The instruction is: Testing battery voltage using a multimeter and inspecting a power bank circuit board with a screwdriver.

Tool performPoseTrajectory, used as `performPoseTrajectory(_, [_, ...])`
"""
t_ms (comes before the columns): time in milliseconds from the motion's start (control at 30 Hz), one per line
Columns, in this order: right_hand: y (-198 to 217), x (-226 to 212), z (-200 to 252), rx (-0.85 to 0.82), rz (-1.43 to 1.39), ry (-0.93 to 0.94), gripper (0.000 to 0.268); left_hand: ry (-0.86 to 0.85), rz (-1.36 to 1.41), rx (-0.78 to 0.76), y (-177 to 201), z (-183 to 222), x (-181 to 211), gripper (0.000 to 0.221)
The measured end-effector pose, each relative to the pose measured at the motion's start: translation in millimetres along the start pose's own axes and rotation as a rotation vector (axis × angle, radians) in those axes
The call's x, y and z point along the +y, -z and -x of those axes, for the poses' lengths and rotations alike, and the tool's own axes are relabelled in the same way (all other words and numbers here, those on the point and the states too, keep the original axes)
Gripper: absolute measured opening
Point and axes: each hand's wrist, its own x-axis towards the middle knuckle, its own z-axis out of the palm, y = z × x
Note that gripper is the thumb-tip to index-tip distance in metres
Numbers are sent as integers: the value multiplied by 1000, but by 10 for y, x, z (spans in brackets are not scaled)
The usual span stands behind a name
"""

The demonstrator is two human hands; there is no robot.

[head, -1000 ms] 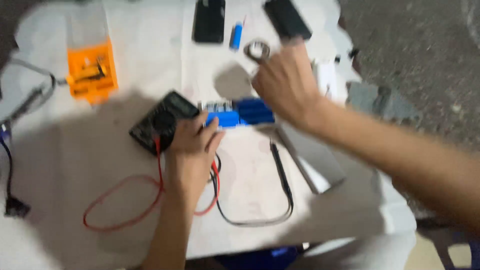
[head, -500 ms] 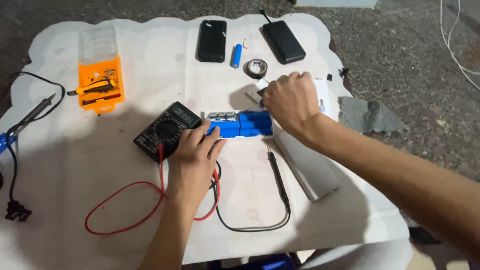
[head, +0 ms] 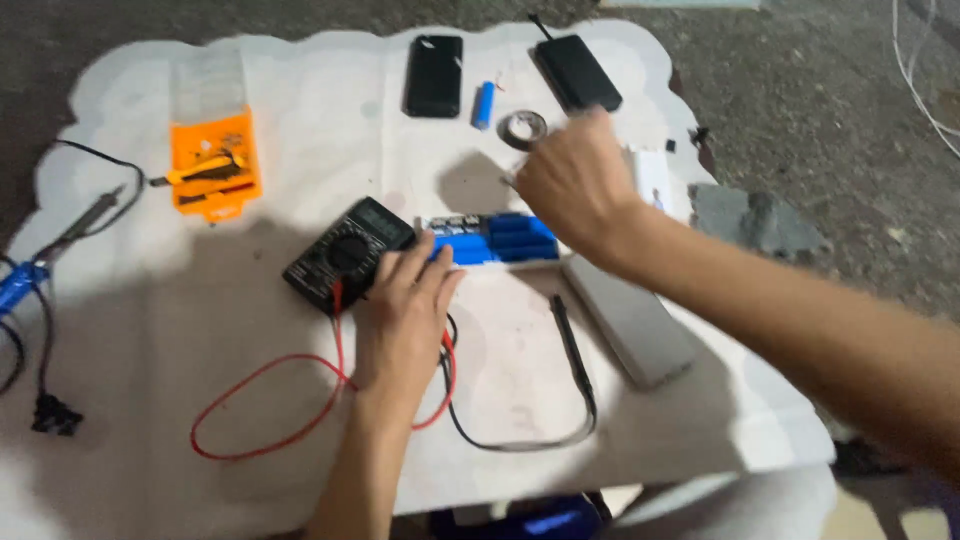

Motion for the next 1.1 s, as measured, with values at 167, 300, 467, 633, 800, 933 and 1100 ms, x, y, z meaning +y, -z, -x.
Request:
performPoseTrajectory(167, [265,-112,-429,370,358,-17,42,-13,21,39,-12,-86,-44,28])
performPoseTrajectory(300, [-60,-40,-452,230,81,17,38,-20,33,41,44,-56,-2,29])
performPoseTrajectory(467, [-518,51,-247,224,-70,-49,24,-38,-88,102,26,-88,-43,26])
performPoseTrajectory(633, [-138,15,-472,394,175,22,19,-5,-45,109,2,-110,-22,26])
performPoseTrajectory(800, [-350,95,-234,303,-51,7,29,-18,3,111,-53,-89,-78,27])
performPoseTrajectory(933, [-504,3,-155,221,-199,-12,20,8,12,97,-96,-12,-73,27])
performPoseTrajectory(1100, [-67,-222,-452,344,135,27,21,8,-50,90,-2,-49,-11,27])
